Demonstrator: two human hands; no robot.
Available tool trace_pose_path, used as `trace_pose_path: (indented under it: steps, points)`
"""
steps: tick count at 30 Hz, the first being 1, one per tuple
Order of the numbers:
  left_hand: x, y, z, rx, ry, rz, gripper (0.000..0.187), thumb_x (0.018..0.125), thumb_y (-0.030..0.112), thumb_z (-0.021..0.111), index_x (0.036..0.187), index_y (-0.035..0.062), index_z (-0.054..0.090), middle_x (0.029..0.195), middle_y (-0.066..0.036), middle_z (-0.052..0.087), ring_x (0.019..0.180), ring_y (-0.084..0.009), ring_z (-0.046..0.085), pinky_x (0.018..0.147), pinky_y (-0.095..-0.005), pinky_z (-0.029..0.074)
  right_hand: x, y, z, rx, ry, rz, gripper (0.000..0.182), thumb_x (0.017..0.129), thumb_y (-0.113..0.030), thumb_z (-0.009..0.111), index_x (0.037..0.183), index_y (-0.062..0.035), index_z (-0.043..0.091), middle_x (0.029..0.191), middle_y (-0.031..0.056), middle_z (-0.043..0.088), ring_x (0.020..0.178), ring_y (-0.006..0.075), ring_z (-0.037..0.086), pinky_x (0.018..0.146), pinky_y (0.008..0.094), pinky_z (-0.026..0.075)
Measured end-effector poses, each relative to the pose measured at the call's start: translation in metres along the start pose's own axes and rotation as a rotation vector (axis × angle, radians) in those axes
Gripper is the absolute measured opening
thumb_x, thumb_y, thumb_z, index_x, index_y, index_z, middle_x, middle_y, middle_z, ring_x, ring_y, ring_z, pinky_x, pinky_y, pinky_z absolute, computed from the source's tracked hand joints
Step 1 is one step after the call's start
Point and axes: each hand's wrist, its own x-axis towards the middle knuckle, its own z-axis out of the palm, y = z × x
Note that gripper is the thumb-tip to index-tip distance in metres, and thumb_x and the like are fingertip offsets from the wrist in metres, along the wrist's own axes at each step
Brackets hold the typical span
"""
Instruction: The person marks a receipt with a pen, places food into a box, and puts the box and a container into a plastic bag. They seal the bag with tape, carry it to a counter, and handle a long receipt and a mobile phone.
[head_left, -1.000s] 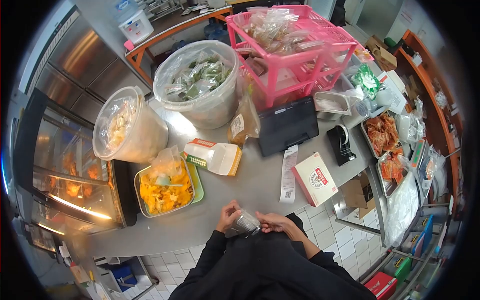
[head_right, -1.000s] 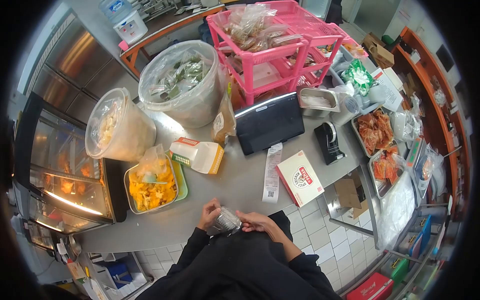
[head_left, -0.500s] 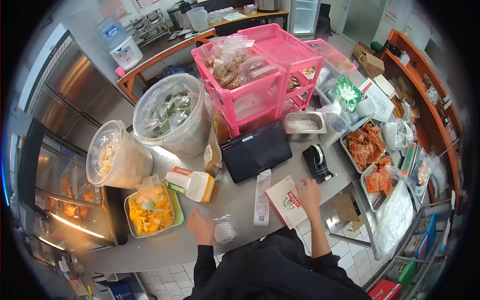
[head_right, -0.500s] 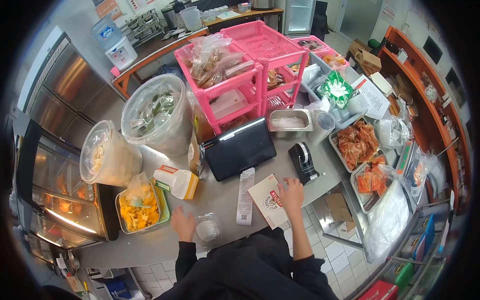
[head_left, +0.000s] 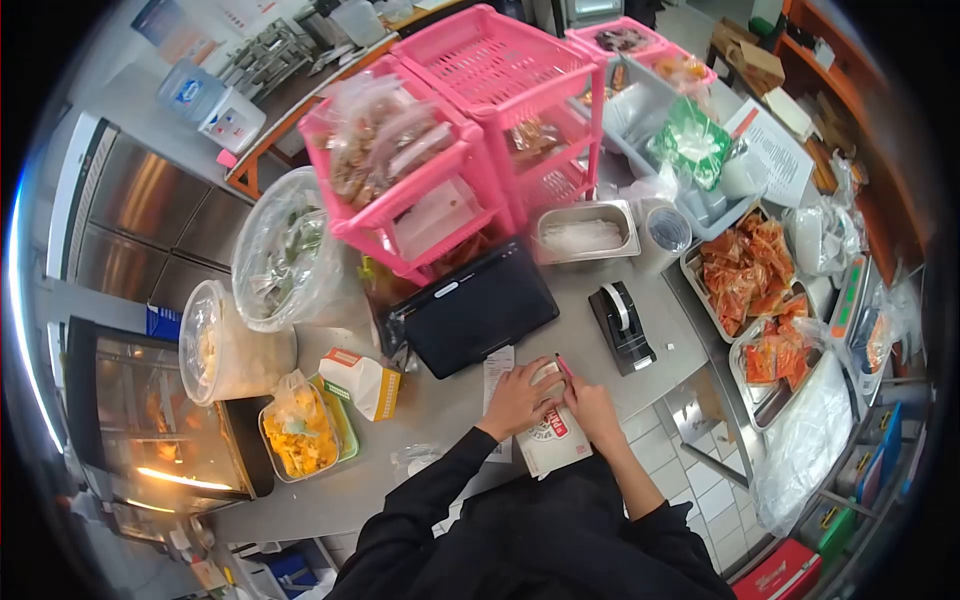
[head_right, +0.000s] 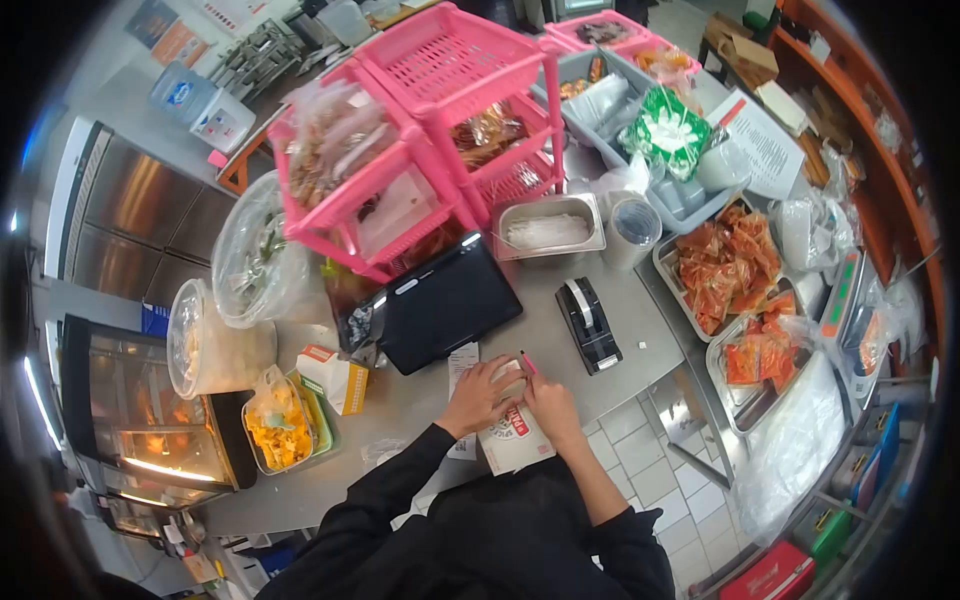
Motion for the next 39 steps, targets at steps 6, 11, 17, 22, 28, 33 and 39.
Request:
trace_pose_path:
  steps: [6,11,17,22,28,33,39]
  points:
    - [0.003,-0.002,0.000,0.000,-0.037,0.071,0.037,0.079,0.041,0.057,0.109,0.0205,0.056,0.122,-0.008,0.048,0.098,-0.0311,0.051,0.080,-0.0419,0.044,-0.013,-0.002,-0.002,0.121,0.038,0.073,0.017,0.081,-0.014,0.056,0.073,-0.0002,0.053,0.061,0.0197,0.058,0.057,0.0366,0.059,0.052,0.0450,0.047]
    - [0.011,-0.005,0.001,-0.062,-0.077,0.087,0.040,0.080,0.049,0.051,0.106,0.0200,0.057,0.119,-0.007,0.050,0.097,-0.0295,0.053,0.073,-0.0407,0.047,-0.015,-0.003,0.001,0.114,0.063,0.046,0.017,0.081,-0.013,0.059,0.069,-0.0026,0.052,0.056,0.0157,0.056,0.053,0.0324,0.059,0.048,0.0412,0.047]
    - [-0.001,-0.022,0.007,-0.091,-0.068,0.170,0.037,0.078,0.046,0.056,0.100,0.0157,0.059,0.118,-0.008,0.050,0.096,-0.0298,0.056,0.071,-0.0359,0.050,-0.021,-0.017,-0.002,0.153,0.115,0.017,0.017,0.079,-0.011,0.060,0.067,-0.0040,0.050,0.052,0.0107,0.055,0.049,0.0257,0.059,0.044,0.0347,0.046]
    - [-0.029,-0.044,0.016,-0.356,0.379,0.400,0.037,0.082,0.049,0.054,0.090,0.0130,0.057,0.111,-0.013,0.049,0.093,-0.0401,0.059,0.073,-0.0441,0.053,-0.032,-0.046,-0.003,0.179,0.149,-0.008,0.017,0.077,-0.009,0.061,0.065,-0.0047,0.050,0.052,0.0092,0.055,0.046,0.0230,0.058,0.043,0.0331,0.046]
    - [-0.025,-0.045,0.023,-0.345,0.512,0.582,0.037,0.087,0.048,0.047,0.083,0.0124,0.058,0.104,-0.012,0.045,0.087,-0.0406,0.060,0.070,-0.0463,0.055,-0.030,-0.042,-0.004,0.255,0.195,0.117,0.012,0.075,-0.008,0.063,0.068,-0.0034,0.054,0.054,0.0100,0.057,0.046,0.0232,0.058,0.043,0.0320,0.046]
    - [-0.022,-0.043,0.025,-0.282,0.591,0.607,0.040,0.088,0.050,0.043,0.082,0.0129,0.059,0.101,-0.011,0.045,0.082,-0.0361,0.061,0.064,-0.0408,0.057,-0.028,-0.037,-0.005,0.335,0.131,0.220,0.011,0.076,-0.009,0.064,0.070,-0.0019,0.058,0.059,0.0110,0.061,0.051,0.0226,0.062,0.047,0.0308,0.048]
    - [-0.023,-0.039,0.026,-0.379,0.552,0.545,0.052,0.088,0.055,0.039,0.073,0.0107,0.062,0.104,-0.011,0.047,0.083,-0.0344,0.061,0.063,-0.0366,0.055,-0.025,-0.036,-0.012,0.503,0.027,0.421,0.015,0.077,-0.012,0.065,0.071,0.0015,0.060,0.064,0.0126,0.064,0.060,0.0215,0.066,0.054,0.0290,0.051]
